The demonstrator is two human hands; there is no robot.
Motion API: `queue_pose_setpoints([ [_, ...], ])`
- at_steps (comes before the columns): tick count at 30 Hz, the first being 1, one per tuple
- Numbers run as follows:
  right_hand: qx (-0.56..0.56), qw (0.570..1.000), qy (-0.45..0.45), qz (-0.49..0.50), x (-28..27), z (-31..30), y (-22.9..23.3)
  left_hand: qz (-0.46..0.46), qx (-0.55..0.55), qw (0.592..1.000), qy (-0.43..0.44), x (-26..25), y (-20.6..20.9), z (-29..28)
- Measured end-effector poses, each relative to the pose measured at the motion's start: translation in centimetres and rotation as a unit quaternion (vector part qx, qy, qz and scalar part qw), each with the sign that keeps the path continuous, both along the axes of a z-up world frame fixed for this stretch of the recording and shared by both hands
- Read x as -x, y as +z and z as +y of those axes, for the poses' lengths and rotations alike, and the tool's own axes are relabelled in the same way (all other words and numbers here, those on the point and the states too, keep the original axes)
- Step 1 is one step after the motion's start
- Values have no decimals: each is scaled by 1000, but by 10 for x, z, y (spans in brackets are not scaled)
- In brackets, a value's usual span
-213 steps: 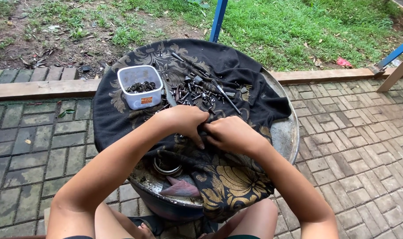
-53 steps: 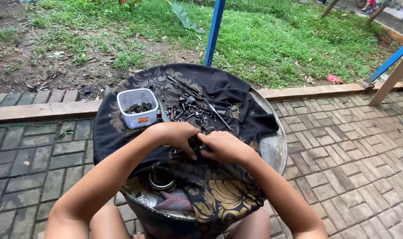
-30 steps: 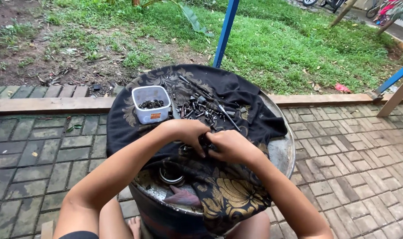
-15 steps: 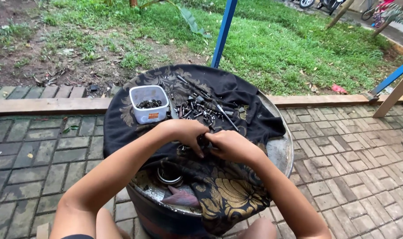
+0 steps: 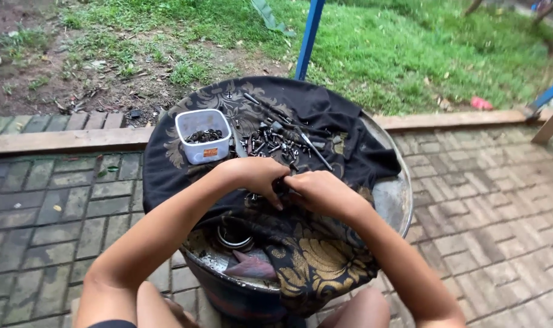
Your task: The person sits at a table outdoors and repeatedly rubs small metal parts with a cloth. They handle the parts one at a time, wiping them and placing them back on the table among other parts and tools.
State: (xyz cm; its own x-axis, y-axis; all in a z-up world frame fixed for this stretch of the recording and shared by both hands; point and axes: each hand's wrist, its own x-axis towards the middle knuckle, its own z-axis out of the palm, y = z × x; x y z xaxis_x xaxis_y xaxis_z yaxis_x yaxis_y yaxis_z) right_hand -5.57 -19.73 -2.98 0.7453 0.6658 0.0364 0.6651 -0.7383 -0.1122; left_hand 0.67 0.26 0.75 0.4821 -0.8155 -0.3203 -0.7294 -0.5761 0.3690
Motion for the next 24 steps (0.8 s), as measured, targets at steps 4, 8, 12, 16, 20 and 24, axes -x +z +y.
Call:
queue_pose_setpoints([
  [4,11,1000,0,-4,1,0,2,-9,2,1000,5,2,1,-2],
  [8,24,999,-8,27,2,2,5,-16,-1,1000,14,6,5,-1],
  [12,27,999,-14,40,4,5,18,-22,4,1000,10,2,0,-2],
  [16,19,999,-9,41,9,3,15,-29,-1,1000,7,6,-6,-4],
  [20,-11,998,-6,58,8,3,24,-40,6,999,4,-5,-13,-3],
  [24,-12,999,-9,49,5,2,20,-46,-9,999,0,0,-6,-3],
])
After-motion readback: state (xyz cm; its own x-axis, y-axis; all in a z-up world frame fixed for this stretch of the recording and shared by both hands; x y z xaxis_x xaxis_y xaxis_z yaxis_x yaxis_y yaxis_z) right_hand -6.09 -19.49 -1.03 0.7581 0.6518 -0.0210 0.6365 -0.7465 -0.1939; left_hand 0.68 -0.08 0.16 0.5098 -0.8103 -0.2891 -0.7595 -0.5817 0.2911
